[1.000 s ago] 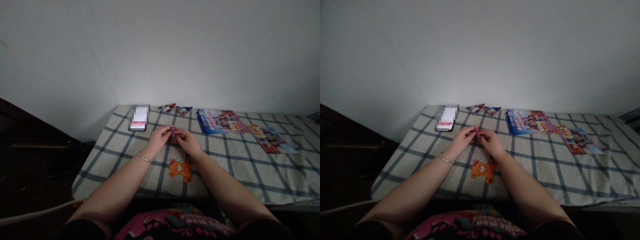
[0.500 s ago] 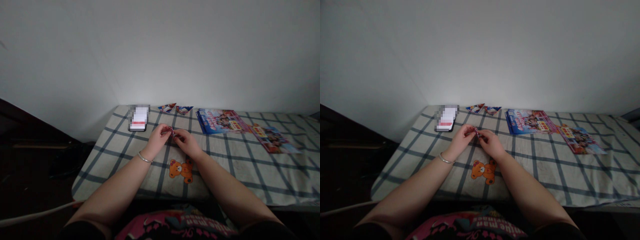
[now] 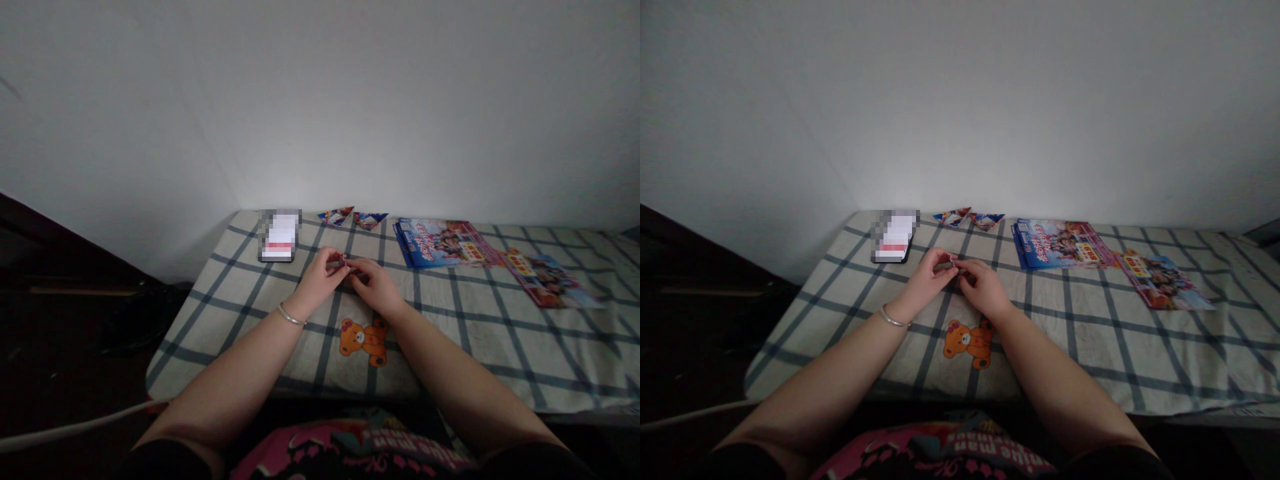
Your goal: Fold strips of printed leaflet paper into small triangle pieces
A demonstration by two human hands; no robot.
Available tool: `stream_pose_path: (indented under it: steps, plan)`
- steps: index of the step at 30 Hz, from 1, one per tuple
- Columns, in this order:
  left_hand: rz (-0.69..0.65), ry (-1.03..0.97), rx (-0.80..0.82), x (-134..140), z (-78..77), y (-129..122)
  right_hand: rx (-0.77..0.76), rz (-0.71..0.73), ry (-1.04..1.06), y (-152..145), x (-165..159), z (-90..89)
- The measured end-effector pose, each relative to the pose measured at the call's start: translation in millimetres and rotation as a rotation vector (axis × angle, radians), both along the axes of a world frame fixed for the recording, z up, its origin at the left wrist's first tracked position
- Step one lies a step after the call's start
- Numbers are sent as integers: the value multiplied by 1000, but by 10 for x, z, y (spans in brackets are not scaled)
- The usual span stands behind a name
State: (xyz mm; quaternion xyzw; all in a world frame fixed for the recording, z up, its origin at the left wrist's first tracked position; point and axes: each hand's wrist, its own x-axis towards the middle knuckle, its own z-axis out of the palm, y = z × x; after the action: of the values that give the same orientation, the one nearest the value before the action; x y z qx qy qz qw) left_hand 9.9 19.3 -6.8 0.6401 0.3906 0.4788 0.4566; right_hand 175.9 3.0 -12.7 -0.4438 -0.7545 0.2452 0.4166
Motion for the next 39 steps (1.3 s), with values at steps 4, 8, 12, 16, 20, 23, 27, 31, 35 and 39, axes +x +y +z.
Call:
stream_pose_path:
  steps: [4,8,12,16,20,23,27,31,35,39]
  plan:
    - [-13,-14,-6,1,5,0,-22,-19,10,6,-2,-14]
    - [-18,-17,0,0,2,9,-42,-44,7,5,-12,-22]
    - [-18,-10,-6,-4,-6,17,-49,-85,43,-3,-31,-10]
    - [-23,-1,-3,-9,-12,17,-58,-115,59,-7,-23,1]
    - [-42,41,30,-20,4,15,-54,-138,51,10,24,-5]
    - [-52,93,74,-35,16,21,-36,-137,48,32,63,-10]
    - [-80,159,117,-67,10,45,-35,-146,45,58,105,-7]
    - [-153,243,155,-107,16,66,-16,-115,4,86,167,8]
    - [-204,382,253,-138,42,70,0,-54,-43,115,237,19]
    - [-208,472,316,-155,65,70,12,-35,-89,125,268,23]
